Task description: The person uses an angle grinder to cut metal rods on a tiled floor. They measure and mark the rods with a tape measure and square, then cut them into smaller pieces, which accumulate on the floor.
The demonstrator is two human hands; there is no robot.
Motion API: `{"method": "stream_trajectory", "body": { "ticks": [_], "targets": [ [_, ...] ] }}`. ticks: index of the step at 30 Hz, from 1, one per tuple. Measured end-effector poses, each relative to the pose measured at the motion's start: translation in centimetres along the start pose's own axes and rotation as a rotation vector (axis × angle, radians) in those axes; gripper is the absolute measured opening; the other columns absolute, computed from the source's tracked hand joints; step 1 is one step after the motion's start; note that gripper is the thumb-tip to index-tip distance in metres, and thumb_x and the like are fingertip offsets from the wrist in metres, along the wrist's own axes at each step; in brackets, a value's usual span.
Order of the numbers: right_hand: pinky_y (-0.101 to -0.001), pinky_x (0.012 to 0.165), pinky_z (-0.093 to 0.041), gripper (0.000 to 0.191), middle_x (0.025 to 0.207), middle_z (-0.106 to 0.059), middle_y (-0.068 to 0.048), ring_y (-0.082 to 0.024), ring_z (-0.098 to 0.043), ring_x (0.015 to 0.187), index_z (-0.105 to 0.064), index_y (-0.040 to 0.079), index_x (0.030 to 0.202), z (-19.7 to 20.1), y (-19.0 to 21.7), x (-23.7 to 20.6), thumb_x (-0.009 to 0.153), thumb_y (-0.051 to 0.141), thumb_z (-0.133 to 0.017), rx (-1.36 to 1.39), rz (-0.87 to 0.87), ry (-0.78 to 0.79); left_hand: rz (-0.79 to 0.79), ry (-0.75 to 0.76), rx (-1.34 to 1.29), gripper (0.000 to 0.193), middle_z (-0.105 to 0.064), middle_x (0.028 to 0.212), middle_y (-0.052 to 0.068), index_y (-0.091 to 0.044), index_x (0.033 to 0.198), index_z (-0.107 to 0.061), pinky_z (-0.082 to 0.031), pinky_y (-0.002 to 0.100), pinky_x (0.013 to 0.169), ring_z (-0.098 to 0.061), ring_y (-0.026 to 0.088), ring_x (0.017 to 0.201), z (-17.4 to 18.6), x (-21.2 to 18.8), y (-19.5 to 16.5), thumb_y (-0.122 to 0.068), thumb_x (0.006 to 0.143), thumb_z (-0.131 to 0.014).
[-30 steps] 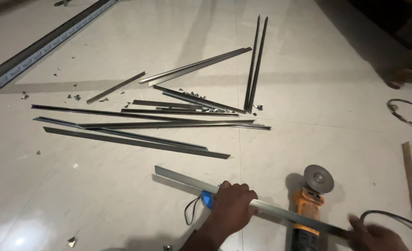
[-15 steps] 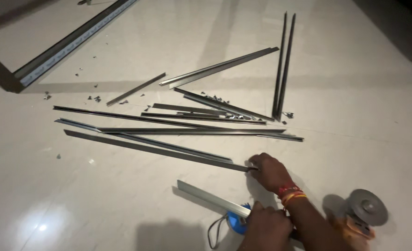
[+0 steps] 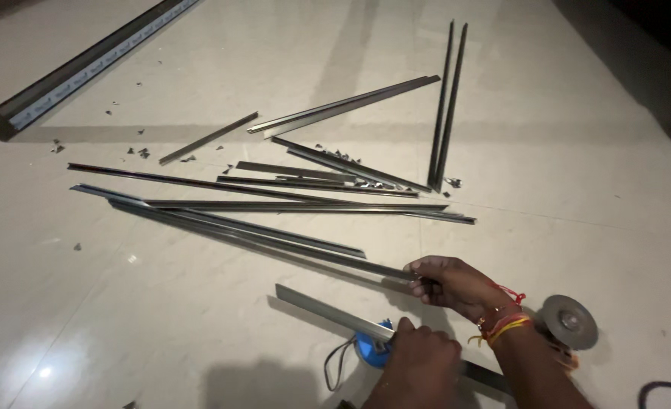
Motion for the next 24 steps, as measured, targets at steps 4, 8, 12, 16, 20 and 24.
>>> {"method": "stream_trajectory", "body": {
  "ticks": [4,8,12,16,20,24],
  "targets": [
    [-0.0302,0.073,-0.055,0.029,0.085,-0.069,-0.007,-0.014,-0.064,0.073,-0.066,0.003,0.108,0.6,-0.5,-1.4,0.099,0.031,-0.061,0.089,-0.016,-0.007,0.014,0.018,-0.053,0.02,-0.073,0.092,0.013,-0.007,0.091,-0.076,-0.039,0.055,0.095,-0.069,0.032,0.097,0.2,0.0,-0.3,-0.024,0.081,-0.077],
    [-0.0304,0.074,-0.055,0.032,0.084,-0.068,-0.007,-0.015,-0.062,0.074,-0.066,0.002,0.108,0.5,-0.6,-2.1,0.099,0.033,-0.062,0.139,-0.019,0.021,0.036,0.038,-0.041,0.016,-0.073,0.094,0.011,-0.01,0.097,-0.077,-0.039,0.053,0.094,-0.069,0.031,0.096,0.1,-0.1,-0.3,-0.02,0.085,-0.075],
    [-0.0297,0.073,-0.055,0.037,0.084,-0.068,-0.007,-0.014,-0.062,0.074,-0.068,0.0,0.107,0.2,0.0,-3.0,0.098,0.035,-0.059,0.185,0.005,0.025,0.036,0.011,-0.052,0.02,-0.072,0.094,0.013,-0.007,0.094,-0.076,-0.038,0.053,0.094,-0.067,0.031,0.099,0.6,-0.3,-0.5,-0.023,0.083,-0.078],
    [-0.0293,0.072,-0.054,0.029,0.085,-0.064,-0.005,-0.015,-0.06,0.073,-0.065,0.001,0.106,-0.4,0.5,-4.2,0.099,0.029,-0.067,0.175,0.02,0.018,0.034,0.028,-0.051,0.015,-0.072,0.093,0.013,-0.007,0.092,-0.074,-0.038,0.052,0.094,-0.066,0.031,0.098,0.6,-0.2,-0.7,-0.019,0.082,-0.076],
    [-0.028,0.074,-0.052,0.026,0.088,-0.067,-0.007,-0.013,-0.063,0.077,-0.066,0.0,0.106,-0.4,1.5,-5.8,0.097,0.024,-0.065,0.2,0.078,-0.058,-0.008,-0.115,-0.039,0.008,-0.07,0.093,0.01,-0.008,0.089,-0.073,-0.04,0.049,0.094,-0.064,0.029,0.098,2.2,-1.1,-1.0,-0.008,0.081,-0.07],
    [-0.0306,0.081,-0.055,0.018,0.093,-0.07,-0.011,-0.016,-0.062,0.079,-0.064,0.004,0.103,1.6,1.8,-8.7,0.097,0.02,-0.062,0.385,0.083,-0.173,-0.006,-0.125,-0.009,0.014,-0.068,0.096,0.011,-0.007,0.089,-0.073,-0.039,0.049,0.094,-0.061,0.031,0.102,2.7,-1.7,-1.3,-0.005,0.075,-0.069]
  ]
}}
Point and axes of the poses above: each hand's wrist, its own x-axis towards the middle knuckle, its own z-axis out of the back of the hand, y = z × x, the point moved 10 cm from there along x, towards the middle knuckle
